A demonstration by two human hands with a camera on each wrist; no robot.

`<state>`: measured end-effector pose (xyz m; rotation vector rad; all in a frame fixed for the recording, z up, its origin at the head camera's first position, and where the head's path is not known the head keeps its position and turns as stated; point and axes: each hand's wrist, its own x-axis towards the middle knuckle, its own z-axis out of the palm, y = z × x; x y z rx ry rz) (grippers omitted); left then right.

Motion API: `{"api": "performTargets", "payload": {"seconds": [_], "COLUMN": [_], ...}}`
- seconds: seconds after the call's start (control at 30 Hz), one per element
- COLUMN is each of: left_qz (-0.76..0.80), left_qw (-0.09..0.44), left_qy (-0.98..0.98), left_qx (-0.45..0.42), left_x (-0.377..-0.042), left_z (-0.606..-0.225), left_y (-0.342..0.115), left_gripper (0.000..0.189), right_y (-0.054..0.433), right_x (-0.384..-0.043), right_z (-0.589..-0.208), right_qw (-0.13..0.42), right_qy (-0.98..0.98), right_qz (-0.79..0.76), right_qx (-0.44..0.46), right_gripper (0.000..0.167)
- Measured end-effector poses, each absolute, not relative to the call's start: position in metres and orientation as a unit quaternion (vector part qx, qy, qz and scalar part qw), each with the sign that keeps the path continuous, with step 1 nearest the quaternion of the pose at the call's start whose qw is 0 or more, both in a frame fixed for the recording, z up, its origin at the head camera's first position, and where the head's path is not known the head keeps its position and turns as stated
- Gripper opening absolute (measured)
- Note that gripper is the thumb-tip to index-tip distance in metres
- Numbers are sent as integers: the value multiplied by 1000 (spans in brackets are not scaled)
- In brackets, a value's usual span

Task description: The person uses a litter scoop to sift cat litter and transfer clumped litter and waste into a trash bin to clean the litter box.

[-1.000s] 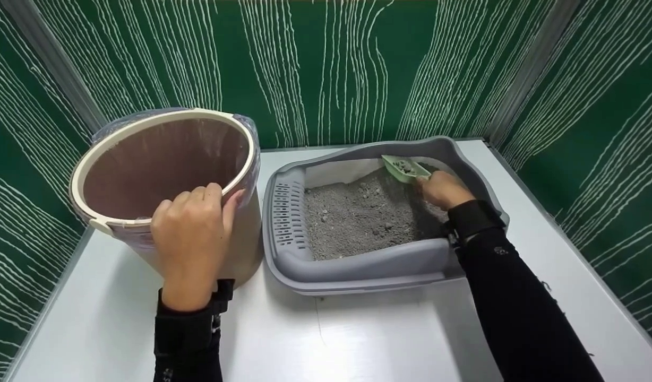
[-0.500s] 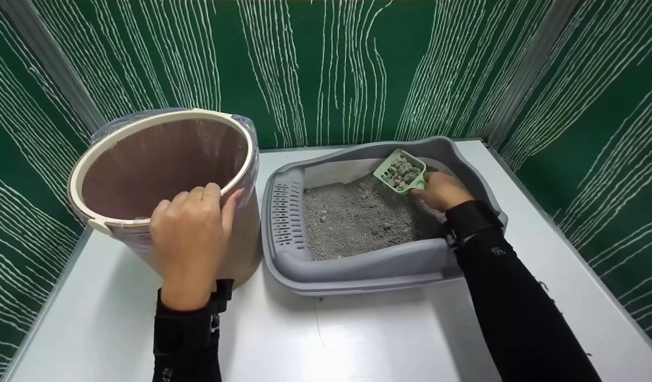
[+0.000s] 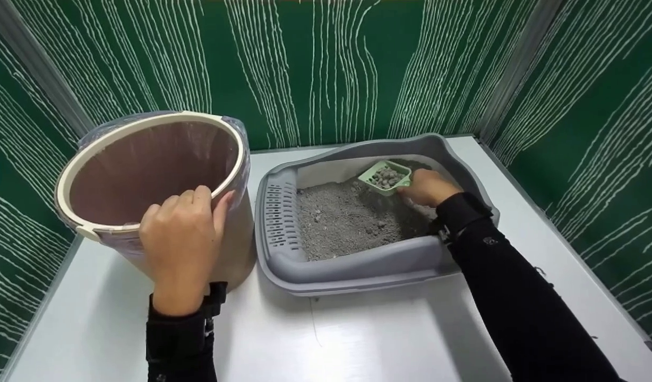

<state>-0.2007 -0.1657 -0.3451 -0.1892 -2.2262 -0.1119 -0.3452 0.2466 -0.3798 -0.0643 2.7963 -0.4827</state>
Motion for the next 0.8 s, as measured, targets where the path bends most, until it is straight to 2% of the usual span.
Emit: {"api": "performTargets", "payload": {"seconds": [0.27, 0.4, 0.53, 0.67, 0.8], "left_qz": [-40, -40, -38, -35, -32], "left_qw": [439, 440, 442, 448, 447], "left_qy": [-895, -894, -893, -890, -891], "left_qx": [-72, -77, -77, -73, -73], "left_x": [-200, -201, -201, -201, -204], "left_z": [-345, -345, -345, -346, -346], "left_y": [-166, -166, -166, -167, -166], "left_gripper": [44, 44, 44, 44, 44], "right_y": [220, 210, 193, 166, 133], "right_x": [-344, -338, -334, -328, -319], "right_z": [-340, -308, -275, -245, -221], "right_qw": [211, 225, 210, 170, 139], "right_qy": [956, 944, 941, 947, 950], "right_qz": [-184, -219, -237, -219, -210], "right_qx": [-85, -101, -117, -160, -185], "right_gripper": [33, 41, 44, 47, 43]}}
